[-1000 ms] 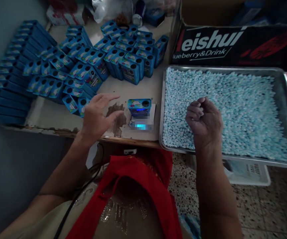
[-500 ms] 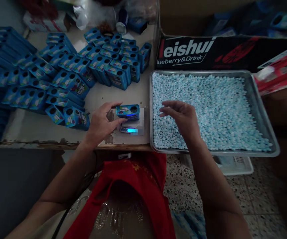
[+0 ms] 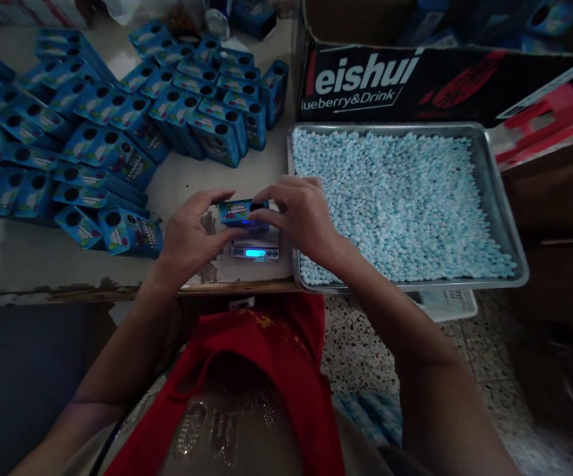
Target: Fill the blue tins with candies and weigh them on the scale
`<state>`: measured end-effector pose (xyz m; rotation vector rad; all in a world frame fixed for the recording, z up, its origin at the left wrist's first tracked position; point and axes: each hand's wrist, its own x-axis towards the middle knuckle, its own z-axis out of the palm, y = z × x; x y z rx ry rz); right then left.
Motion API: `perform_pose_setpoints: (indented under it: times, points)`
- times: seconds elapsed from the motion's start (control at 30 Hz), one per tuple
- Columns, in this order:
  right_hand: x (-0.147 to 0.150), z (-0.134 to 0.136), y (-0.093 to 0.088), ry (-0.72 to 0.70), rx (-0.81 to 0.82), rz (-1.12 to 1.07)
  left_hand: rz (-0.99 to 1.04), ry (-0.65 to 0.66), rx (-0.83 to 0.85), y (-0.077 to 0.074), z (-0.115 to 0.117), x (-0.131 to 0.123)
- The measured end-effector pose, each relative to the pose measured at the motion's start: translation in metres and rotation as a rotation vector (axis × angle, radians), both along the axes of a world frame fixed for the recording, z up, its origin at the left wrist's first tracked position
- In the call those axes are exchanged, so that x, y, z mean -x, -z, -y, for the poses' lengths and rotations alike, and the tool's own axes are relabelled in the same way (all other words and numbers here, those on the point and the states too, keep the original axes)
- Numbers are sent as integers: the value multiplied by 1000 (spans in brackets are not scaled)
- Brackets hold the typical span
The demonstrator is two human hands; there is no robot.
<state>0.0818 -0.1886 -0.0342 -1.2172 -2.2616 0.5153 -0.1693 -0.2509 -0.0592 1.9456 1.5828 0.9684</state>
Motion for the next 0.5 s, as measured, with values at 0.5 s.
perform_pose_setpoints:
  times: [0.5]
  points:
    - [-77,36,45,147,189,201,34,-57,12,-1,9,18]
